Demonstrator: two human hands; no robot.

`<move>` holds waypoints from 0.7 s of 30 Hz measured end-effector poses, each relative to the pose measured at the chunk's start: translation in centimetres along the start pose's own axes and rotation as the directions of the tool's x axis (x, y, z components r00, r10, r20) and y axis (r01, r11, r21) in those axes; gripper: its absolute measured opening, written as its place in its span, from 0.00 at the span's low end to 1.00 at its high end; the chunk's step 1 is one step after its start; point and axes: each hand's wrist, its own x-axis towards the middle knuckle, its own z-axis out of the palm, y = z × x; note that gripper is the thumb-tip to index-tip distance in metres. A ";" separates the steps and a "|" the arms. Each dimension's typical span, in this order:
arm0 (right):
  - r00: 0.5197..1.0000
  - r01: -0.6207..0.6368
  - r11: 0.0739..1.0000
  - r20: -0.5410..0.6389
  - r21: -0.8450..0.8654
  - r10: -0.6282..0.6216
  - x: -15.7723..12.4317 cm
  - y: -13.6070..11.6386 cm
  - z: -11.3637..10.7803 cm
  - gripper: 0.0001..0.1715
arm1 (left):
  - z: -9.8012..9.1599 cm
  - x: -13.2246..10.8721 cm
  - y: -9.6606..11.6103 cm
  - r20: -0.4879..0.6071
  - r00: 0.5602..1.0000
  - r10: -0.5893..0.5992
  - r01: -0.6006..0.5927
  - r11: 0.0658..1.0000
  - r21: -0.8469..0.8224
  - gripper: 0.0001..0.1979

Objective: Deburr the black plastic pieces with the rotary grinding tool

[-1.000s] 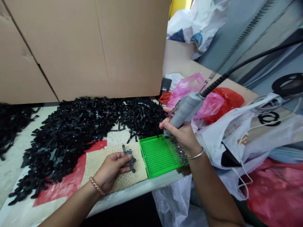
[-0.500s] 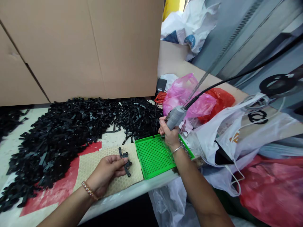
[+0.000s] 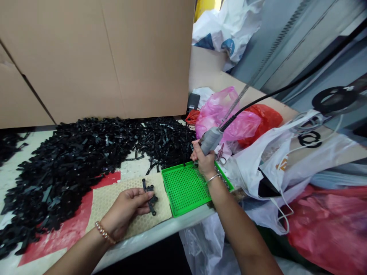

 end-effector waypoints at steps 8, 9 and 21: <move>1.000 0.007 1.000 -0.012 -0.027 -0.007 0.0 0.0 -0.1 0.20 | 0.2 -0.3 0.3 -0.002 1.000 -0.005 0.005 1.000 -0.003 0.12; 1.000 0.006 1.000 -0.016 -0.027 -0.007 0.1 0.0 -0.1 0.20 | 0.2 -0.3 0.3 0.000 1.000 -0.008 0.008 1.000 -0.003 0.12; 1.000 -0.016 0.998 0.003 -0.060 0.017 -0.1 0.4 -0.1 0.20 | 0.2 0.0 -0.1 0.005 1.000 0.005 -0.005 1.000 -0.010 0.13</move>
